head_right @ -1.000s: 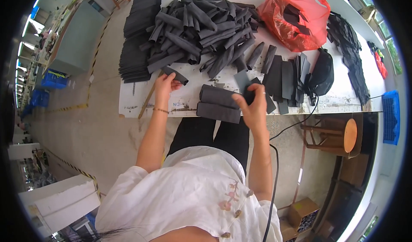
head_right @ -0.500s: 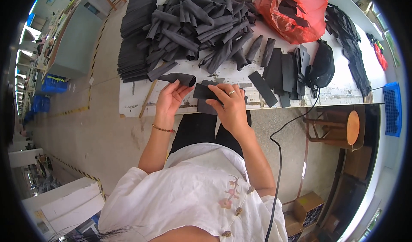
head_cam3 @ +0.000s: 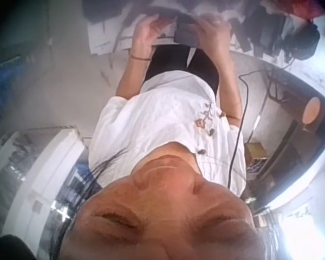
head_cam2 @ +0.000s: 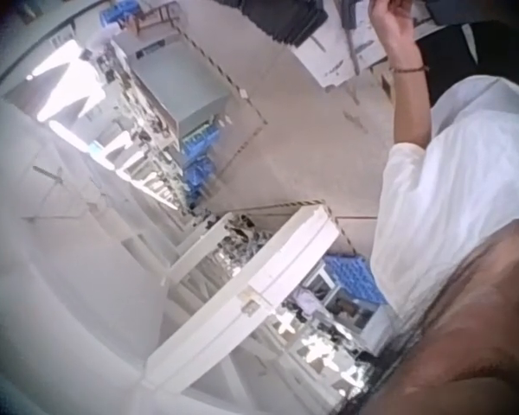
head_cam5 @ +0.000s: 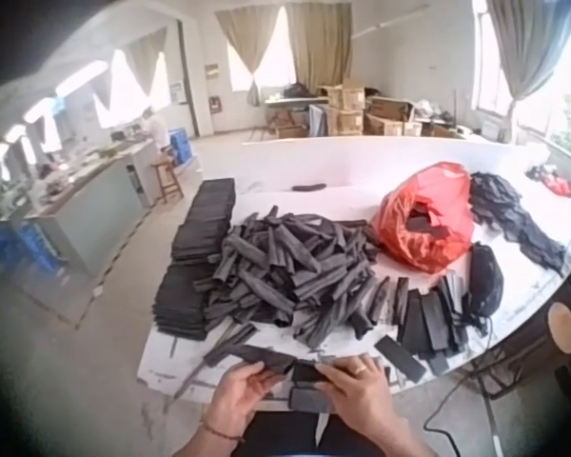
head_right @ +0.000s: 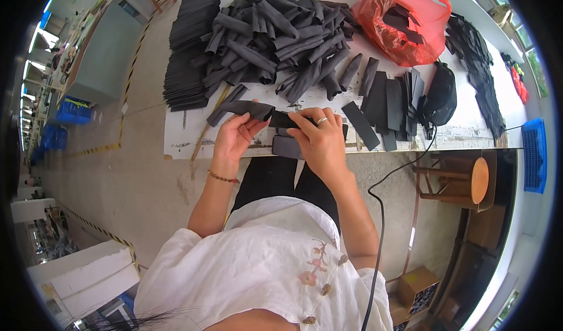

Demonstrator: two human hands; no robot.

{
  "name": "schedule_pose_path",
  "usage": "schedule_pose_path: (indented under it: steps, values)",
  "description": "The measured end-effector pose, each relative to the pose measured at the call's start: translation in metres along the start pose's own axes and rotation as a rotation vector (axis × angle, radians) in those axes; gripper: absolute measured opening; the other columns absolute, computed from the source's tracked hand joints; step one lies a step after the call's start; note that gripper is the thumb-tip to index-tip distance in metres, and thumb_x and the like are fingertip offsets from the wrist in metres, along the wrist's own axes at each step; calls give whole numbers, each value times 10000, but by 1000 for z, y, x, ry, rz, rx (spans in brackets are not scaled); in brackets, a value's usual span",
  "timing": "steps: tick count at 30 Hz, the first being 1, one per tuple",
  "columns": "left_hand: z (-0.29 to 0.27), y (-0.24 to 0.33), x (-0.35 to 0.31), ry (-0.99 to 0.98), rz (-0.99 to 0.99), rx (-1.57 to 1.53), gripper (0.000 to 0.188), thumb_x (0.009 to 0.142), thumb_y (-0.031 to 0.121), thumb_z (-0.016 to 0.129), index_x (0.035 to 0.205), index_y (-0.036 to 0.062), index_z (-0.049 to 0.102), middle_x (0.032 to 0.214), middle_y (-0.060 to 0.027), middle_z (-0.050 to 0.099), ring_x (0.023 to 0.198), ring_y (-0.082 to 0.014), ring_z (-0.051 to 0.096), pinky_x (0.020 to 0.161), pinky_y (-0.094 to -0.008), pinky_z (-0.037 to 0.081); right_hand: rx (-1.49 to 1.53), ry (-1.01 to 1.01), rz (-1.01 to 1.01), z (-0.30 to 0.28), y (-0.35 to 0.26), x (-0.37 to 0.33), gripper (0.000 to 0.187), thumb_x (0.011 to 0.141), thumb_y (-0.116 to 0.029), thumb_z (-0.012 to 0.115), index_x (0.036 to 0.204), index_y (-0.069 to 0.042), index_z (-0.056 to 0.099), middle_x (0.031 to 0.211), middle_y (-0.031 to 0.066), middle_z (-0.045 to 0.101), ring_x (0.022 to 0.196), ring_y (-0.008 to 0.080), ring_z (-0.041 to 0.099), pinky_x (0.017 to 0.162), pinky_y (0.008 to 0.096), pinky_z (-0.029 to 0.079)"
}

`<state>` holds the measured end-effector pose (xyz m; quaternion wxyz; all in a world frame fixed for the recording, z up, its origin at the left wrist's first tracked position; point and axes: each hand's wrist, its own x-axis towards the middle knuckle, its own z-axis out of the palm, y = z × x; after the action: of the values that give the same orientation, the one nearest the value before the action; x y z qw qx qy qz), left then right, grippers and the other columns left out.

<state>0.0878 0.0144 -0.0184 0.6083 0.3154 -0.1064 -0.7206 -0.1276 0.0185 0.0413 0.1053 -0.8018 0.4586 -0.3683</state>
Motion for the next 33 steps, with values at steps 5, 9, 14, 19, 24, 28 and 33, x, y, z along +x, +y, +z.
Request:
schedule_pose_path:
  steps: [5,9,14,19,24,28,33]
  values:
    - [-3,1,1,-58,-16,-21,370,928,-1,408,1279,-98,474,1177,-245,596,1082,-339,616,956,-458,527,14,-28,2,-5,-4,2,290,736,-109,737,1021,-67,709,944,28,609,866,222,544,788,342,393]
    - [0,1,0,-91,-25,-42,371,938,30,430,1288,-89,470,1156,-236,608,1069,-323,623,952,-453,527,-8,-37,-10,-5,-2,3,293,738,-116,735,1025,-66,707,949,30,608,870,221,541,787,342,393]
    - [1,3,2,-113,-35,-65,361,967,168,520,1242,-66,516,1111,-206,633,1028,-289,640,917,-434,546,-5,-39,-32,-4,-4,3,280,741,-145,744,1010,-82,702,948,27,602,864,239,533,775,375,393]
    - [3,3,8,30,-2,14,371,961,249,572,1180,-51,562,1071,-180,652,994,-271,653,885,-415,564,11,-32,-32,-8,-7,4,286,737,-147,747,1013,-88,703,945,25,607,866,237,536,775,372,394]
    - [-5,3,10,-18,-69,-12,369,952,237,587,1172,-59,569,1060,-169,657,967,-266,663,881,-406,565,11,-23,-56,-9,-11,9,292,727,-112,744,1013,-70,706,936,24,604,867,216,536,787,342,394]
    - [-5,2,10,-44,-100,-7,376,950,237,591,1180,-59,569,1072,-164,655,967,-262,664,880,-398,563,-52,-22,-99,-9,-12,13,290,720,-124,747,1004,-84,704,932,17,603,857,214,537,785,347,398]
    - [4,6,4,-84,-66,39,375,954,229,584,1206,-48,559,1078,-163,653,976,-259,664,877,-405,562,-142,10,-166,-8,-13,15,291,709,-131,755,992,-103,698,930,2,605,873,213,547,795,365,410]
